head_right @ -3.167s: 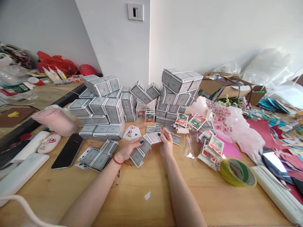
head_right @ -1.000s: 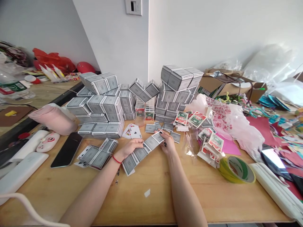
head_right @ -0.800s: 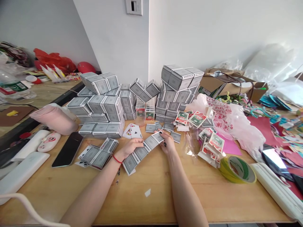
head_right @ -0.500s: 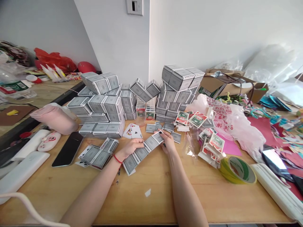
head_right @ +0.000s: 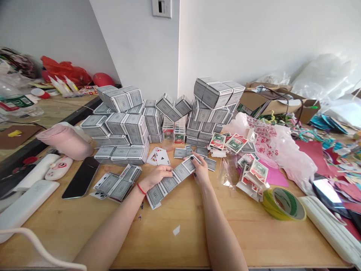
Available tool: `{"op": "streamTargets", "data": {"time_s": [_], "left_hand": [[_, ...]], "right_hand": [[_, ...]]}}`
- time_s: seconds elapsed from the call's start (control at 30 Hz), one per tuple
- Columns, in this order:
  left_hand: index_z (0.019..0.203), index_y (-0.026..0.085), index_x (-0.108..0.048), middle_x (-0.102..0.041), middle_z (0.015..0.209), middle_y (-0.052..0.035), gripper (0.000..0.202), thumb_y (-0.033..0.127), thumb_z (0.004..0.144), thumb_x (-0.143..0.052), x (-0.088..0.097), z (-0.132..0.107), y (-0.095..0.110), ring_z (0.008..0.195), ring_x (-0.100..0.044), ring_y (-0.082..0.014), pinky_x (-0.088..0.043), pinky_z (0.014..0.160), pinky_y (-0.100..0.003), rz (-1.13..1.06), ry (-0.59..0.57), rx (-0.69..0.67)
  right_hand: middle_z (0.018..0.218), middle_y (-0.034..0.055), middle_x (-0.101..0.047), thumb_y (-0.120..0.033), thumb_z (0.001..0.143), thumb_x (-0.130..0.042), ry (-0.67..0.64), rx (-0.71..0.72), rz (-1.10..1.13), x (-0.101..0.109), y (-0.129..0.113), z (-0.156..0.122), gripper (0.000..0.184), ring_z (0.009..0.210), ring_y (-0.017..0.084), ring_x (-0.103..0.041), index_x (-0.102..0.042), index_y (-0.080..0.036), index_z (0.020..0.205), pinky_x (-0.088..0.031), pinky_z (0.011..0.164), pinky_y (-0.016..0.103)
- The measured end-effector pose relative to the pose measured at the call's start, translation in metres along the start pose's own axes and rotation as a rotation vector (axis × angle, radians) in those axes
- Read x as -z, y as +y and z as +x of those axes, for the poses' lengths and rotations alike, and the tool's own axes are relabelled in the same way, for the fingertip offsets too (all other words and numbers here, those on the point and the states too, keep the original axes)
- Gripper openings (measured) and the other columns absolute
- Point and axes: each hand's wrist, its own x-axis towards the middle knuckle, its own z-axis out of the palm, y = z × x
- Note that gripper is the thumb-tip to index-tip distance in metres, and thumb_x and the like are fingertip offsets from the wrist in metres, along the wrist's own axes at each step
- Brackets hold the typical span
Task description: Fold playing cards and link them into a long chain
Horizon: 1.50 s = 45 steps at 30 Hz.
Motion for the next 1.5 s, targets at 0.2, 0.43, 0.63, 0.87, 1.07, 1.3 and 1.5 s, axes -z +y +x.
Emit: {"op": "streamTargets", "data": {"time_s": [0.2, 0.43, 0.63, 0.87, 1.07, 1.3, 1.5], "left_hand": [[0.065, 0.015, -0.060, -0.055, 0.056, 0.0017, 0.008, 0.022, 0.061, -0.057, -0.002, 0.001, -0.001, 0.048, -0.045, -0.0092, -0.029, 0.047, -0.021, -0.007, 0.011, -0.026], [0.066, 0.016, -0.060, -0.055, 0.059, 0.0014, 0.009, 0.024, 0.063, -0.057, -0.003, 0.001, -0.004, 0.051, -0.044, -0.0099, -0.029, 0.049, -0.022, 0.071, 0.086, -0.104], [0.064, 0.017, -0.059, -0.053, 0.058, 0.0025, 0.009, 0.025, 0.064, -0.055, -0.004, 0.002, -0.005, 0.050, -0.043, -0.0105, -0.027, 0.048, -0.023, 0.123, 0.119, -0.130], [0.065, 0.016, -0.059, -0.052, 0.058, 0.0019, 0.010, 0.026, 0.065, -0.054, -0.003, 0.004, -0.006, 0.050, -0.043, -0.0108, -0.027, 0.047, -0.023, 0.126, 0.107, -0.138], [0.061, 0.015, -0.055, -0.049, 0.056, 0.0029, 0.009, 0.024, 0.064, -0.054, -0.004, 0.003, -0.005, 0.048, -0.040, -0.0091, -0.025, 0.046, -0.022, 0.144, 0.110, -0.154], [0.068, 0.015, -0.056, -0.051, 0.059, 0.0040, 0.013, 0.028, 0.067, -0.053, -0.006, 0.001, 0.000, 0.051, -0.043, -0.0084, -0.029, 0.048, -0.020, 0.175, 0.098, -0.157], [0.087, 0.016, -0.060, -0.055, 0.063, 0.0035, 0.022, 0.027, 0.068, -0.055, -0.004, -0.005, 0.004, 0.053, -0.047, -0.0085, -0.032, 0.048, -0.019, 0.127, -0.010, -0.155]], "right_hand": [[0.081, 0.0038, -0.069, -0.027, 0.065, -0.062, -0.057, -0.164, 0.042, 0.002, -0.004, 0.001, 0.023, 0.033, 0.005, -0.041, -0.061, -0.016, 0.086, -0.030, 0.027, 0.018], [0.045, -0.0042, -0.055, -0.031, 0.062, -0.069, 0.068, -0.115, 0.053, 0.004, 0.007, 0.006, 0.019, 0.029, 0.004, -0.031, -0.058, -0.017, 0.068, -0.025, 0.026, 0.017], [0.032, -0.0092, -0.036, -0.040, 0.058, -0.071, 0.044, -0.025, -0.098, 0.005, 0.015, 0.006, 0.031, 0.028, 0.004, -0.026, -0.051, -0.017, 0.055, -0.018, 0.029, 0.019], [0.034, -0.0094, -0.033, -0.038, 0.058, -0.072, 0.037, -0.053, -0.077, 0.002, 0.011, 0.002, 0.032, 0.029, 0.002, -0.023, -0.048, -0.018, 0.053, -0.013, 0.029, 0.019], [0.038, -0.0102, -0.033, -0.039, 0.059, -0.071, 0.068, 0.000, -0.043, 0.002, 0.011, 0.005, 0.028, 0.030, 0.002, -0.021, -0.051, -0.018, 0.061, -0.013, 0.028, 0.018], [0.041, -0.0092, -0.036, -0.043, 0.061, -0.068, -0.008, 0.003, -0.174, 0.003, 0.014, 0.004, 0.030, 0.031, 0.002, -0.025, -0.053, -0.017, 0.066, -0.016, 0.029, 0.017], [0.044, -0.0088, -0.038, -0.046, 0.060, -0.067, 0.047, 0.038, -0.198, 0.004, 0.017, 0.008, 0.033, 0.033, 0.003, -0.027, -0.055, -0.016, 0.070, -0.020, 0.030, 0.017]]}}
